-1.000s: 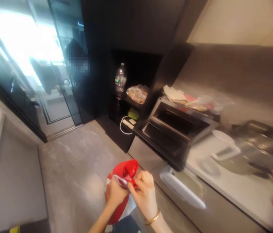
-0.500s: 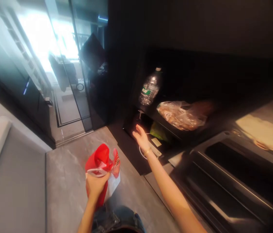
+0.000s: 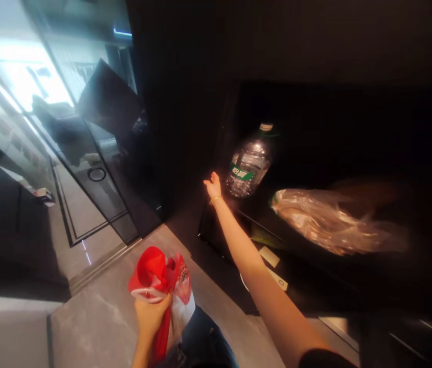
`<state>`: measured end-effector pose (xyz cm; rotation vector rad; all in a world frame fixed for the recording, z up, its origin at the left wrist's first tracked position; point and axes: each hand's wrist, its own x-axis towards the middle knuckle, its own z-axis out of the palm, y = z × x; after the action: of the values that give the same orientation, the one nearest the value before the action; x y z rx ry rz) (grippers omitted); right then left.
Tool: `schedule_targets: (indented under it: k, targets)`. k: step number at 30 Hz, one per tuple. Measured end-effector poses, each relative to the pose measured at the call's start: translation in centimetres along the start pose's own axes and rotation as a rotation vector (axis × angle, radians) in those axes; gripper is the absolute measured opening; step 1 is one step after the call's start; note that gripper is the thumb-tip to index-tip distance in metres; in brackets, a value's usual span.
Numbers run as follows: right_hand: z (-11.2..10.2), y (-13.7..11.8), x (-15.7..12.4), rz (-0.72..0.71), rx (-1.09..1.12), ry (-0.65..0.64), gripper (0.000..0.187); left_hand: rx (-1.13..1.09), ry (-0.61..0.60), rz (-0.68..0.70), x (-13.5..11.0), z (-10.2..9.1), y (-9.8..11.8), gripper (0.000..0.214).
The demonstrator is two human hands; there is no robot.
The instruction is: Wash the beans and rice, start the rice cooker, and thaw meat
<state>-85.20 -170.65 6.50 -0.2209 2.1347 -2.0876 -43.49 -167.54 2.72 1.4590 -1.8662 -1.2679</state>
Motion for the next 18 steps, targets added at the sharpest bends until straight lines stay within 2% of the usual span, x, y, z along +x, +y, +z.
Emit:
schedule_targets:
  k: [3,6,8,10,15,18]
  targets:
    - [1.5,2.0,1.4,-0.076,-0.073,0.099,0.058,-0.063,-0.041,-0.001,3.7,2.8,1.8,0.036]
    - [1.9,3.5,1.4,-0.197,-0.108,0.182,0.061,-0.084,-0.109,-0.036,6.9,4.9,4.2,0.040]
    - [1.8,4.0,1.5,-0.243,-0.101,0.190,0.061,-0.077,-0.177,-0.045,8.9,5.9,5.5,0.039]
    - [1.6,4.3,1.9,-0.229,-0.084,0.171,0.059,-0.048,-0.258,-0.035,10.7,6.6,6.2,0.037]
    - [0.6,3.6,2.1,-0.122,-0.038,0.106,0.050,0.060,-0.460,0.071,14.2,7.8,5.3,0.031]
    - [-0.1,2.2,0.3,-0.106,-0.021,-0.029,0.041,0.171,-0.600,0.144,15.5,8.2,4.3,0.027]
